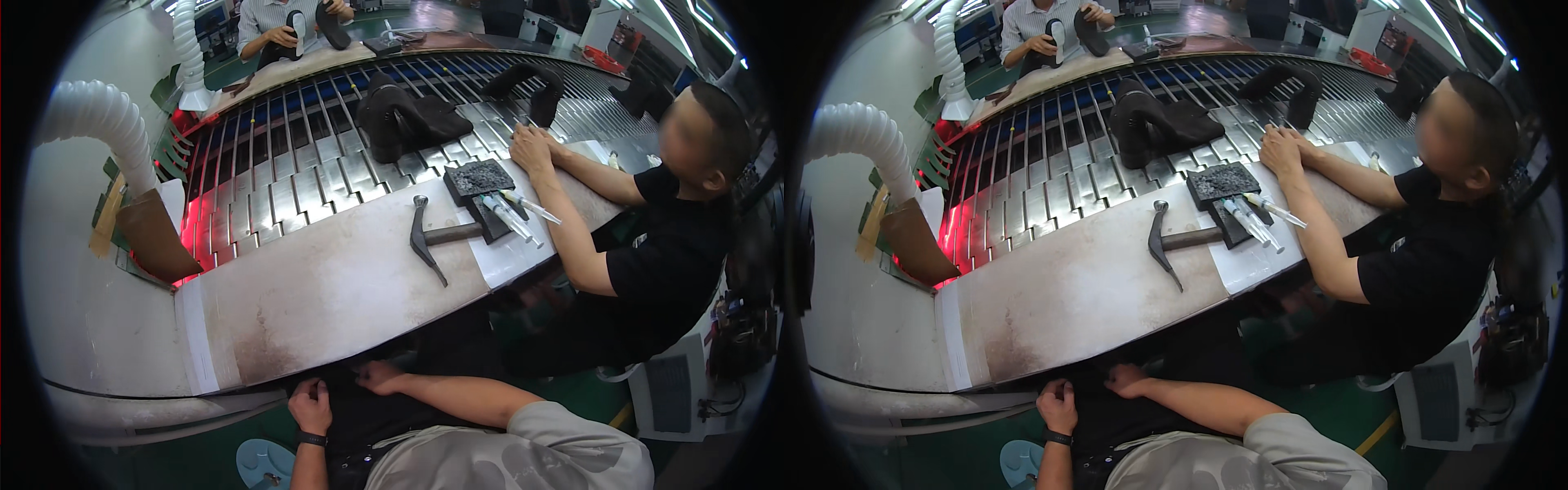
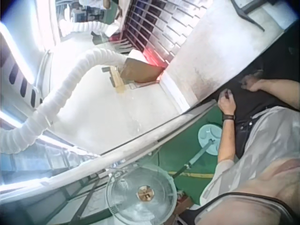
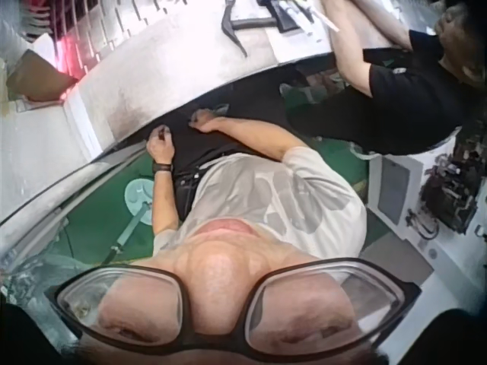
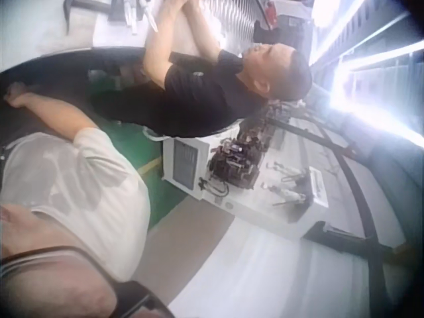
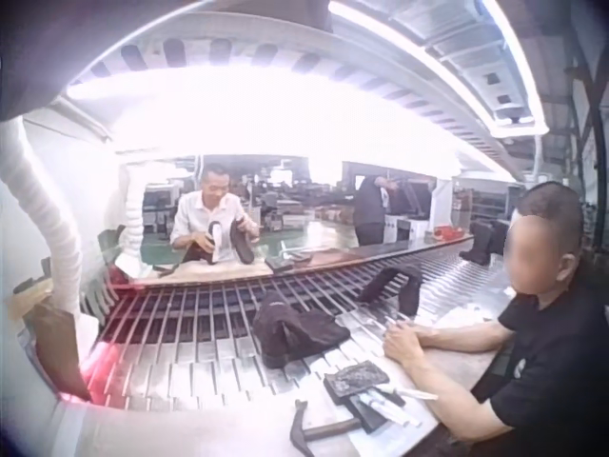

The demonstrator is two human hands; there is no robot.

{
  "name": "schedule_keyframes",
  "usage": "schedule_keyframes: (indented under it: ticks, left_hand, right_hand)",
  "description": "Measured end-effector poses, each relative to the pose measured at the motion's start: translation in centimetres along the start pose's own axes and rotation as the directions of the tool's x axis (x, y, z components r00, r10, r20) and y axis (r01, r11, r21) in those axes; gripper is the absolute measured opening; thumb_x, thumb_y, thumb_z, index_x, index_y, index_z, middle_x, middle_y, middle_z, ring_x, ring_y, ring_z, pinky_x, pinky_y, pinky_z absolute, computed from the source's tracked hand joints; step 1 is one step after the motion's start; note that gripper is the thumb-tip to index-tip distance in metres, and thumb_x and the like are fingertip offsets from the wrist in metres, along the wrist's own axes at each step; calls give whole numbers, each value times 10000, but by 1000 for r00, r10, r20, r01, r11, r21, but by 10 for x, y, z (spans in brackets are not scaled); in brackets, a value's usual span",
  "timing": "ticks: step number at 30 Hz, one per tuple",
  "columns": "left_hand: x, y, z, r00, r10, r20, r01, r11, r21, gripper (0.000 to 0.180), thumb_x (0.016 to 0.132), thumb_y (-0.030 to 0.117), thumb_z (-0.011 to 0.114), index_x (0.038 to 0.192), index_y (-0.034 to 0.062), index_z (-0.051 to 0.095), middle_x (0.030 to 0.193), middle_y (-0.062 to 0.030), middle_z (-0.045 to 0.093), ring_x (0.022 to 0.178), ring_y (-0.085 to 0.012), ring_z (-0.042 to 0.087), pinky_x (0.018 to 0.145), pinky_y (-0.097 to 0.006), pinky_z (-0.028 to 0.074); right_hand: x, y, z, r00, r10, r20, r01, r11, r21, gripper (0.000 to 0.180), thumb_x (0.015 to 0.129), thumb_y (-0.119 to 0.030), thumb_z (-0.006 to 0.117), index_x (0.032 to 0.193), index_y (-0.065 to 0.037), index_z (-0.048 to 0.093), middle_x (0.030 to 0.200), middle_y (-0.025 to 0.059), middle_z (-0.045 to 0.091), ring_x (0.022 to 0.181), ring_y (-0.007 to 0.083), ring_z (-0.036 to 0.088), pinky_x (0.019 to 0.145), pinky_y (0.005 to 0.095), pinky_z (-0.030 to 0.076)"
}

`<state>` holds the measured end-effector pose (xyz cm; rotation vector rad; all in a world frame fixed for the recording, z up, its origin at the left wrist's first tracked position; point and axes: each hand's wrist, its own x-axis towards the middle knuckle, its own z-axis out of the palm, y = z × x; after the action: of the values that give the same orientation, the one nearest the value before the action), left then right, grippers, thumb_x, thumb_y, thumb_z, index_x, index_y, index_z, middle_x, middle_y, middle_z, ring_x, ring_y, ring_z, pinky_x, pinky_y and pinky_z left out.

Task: The person takes shoe soles and boot uppers from a conveyor belt, presses each sole onto its boot upper by hand to attach them firmly, and places the assembled boots onto the conveyor belt.

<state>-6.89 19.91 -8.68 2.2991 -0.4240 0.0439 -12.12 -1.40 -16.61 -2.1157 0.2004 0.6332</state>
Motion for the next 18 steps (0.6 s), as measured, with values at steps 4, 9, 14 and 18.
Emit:
schedule_keyframes:
  ticks: [4, 9, 14, 18]
  left_hand:
    - [-5, 10, 0, 998, 57, -16, -57, 998, -1, 122, 909, 127, 750, 962, 18, 764, 801, -158, 729, 689, -317, 710, 649, -423, 548]
    - [0, 29, -1, 1000, 16, 0, -16, 999, 41, 129, 919, 146, 744, 955, 24, 766, 771, -157, 716, 681, -327, 701, 649, -429, 546]
    - [-7, 16, 2, 1000, 0, -3, 0, 997, 76, 135, 912, 154, 752, 956, 28, 774, 768, -152, 719, 678, -327, 703, 656, -429, 549]
    - [-6, 24, 1, 1000, 9, -17, -8, 997, 72, 163, 920, 151, 750, 960, -7, 762, 732, -158, 706, 648, -300, 695, 647, -408, 536]
  right_hand:
    - [-21, 0, 8, 995, -57, -76, 63, 994, 87, 411, 970, -418, 658, 1081, -42, 784, 1148, 232, 752, 1080, 435, 717, 969, 525, 562]
    - [-25, 8, -8, 997, -75, 33, 70, 988, 135, 405, 997, -386, 654, 1202, -54, 762, 1101, 239, 762, 1052, 426, 728, 926, 506, 565]
    - [-29, 1, -6, 997, -78, -14, 79, 992, 100, 384, 993, -386, 676, 1147, -49, 778, 1080, 239, 767, 1041, 431, 733, 929, 510, 562]
    - [-17, 4, -6, 995, -103, 6, 102, 991, 89, 378, 990, -391, 687, 1105, -46, 790, 1104, 229, 772, 1058, 425, 734, 949, 493, 566]
